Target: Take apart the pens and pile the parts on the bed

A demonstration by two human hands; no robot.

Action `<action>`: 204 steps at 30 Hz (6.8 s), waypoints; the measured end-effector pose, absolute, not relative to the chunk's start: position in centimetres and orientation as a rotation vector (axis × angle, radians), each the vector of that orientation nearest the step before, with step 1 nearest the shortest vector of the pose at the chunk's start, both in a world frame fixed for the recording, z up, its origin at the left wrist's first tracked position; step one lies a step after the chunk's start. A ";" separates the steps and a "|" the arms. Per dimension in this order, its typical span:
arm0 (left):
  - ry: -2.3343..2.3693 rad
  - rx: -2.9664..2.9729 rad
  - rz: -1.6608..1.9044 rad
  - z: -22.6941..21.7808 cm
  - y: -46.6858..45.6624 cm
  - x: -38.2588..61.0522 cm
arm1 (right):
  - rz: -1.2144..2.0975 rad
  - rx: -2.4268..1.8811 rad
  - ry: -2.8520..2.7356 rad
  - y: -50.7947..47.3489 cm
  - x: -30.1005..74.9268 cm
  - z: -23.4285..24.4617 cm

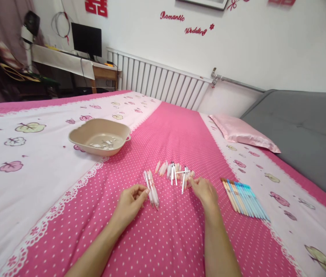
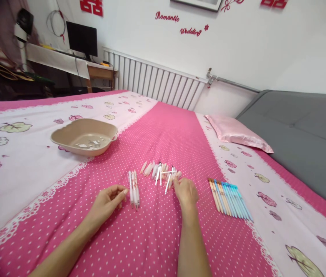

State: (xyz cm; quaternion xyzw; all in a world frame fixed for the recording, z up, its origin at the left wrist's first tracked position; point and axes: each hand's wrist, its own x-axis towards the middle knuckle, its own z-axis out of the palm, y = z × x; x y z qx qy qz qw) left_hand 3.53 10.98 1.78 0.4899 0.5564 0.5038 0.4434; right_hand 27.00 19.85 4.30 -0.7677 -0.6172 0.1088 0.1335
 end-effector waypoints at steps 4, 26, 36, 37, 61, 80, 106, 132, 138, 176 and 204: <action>1.394 1.196 1.299 1.2 11.1 3.3 | 0.228 -2.126 -1.745 19.3 25.6 5.4; 1.484 1.355 1.270 0.6 11.2 3.2 | 1.673 -1.342 -1.438 17.2 18.0 3.2; 1.449 1.341 1.250 2.0 10.7 3.8 | 1.719 -0.992 -1.424 15.8 17.1 4.8; 1.454 1.329 1.255 2.0 10.7 3.7 | 1.689 -1.012 -1.431 15.8 17.0 4.9; 1.212 1.132 1.330 2.7 10.6 3.9 | 1.869 -0.947 -1.149 16.1 17.8 5.4; 1.255 1.148 1.332 2.8 10.5 3.8 | 1.881 -0.913 -1.100 15.9 17.5 5.7; 1.334 1.172 1.456 2.4 10.7 3.8 | 1.863 -0.900 -1.053 15.8 17.3 5.8; 1.339 1.121 1.411 2.7 10.5 3.6 | 1.832 -0.889 -1.051 16.1 17.4 5.5; 1.350 1.221 1.492 2.4 10.6 3.6 | 1.838 -0.898 -1.039 16.0 17.5 5.6; 1.368 1.067 1.402 2.7 10.4 3.4 | 1.770 -0.811 -0.946 16.8 18.5 5.6; 1.421 1.108 1.386 2.3 10.6 3.3 | 1.368 -1.114 -1.029 20.1 22.7 3.7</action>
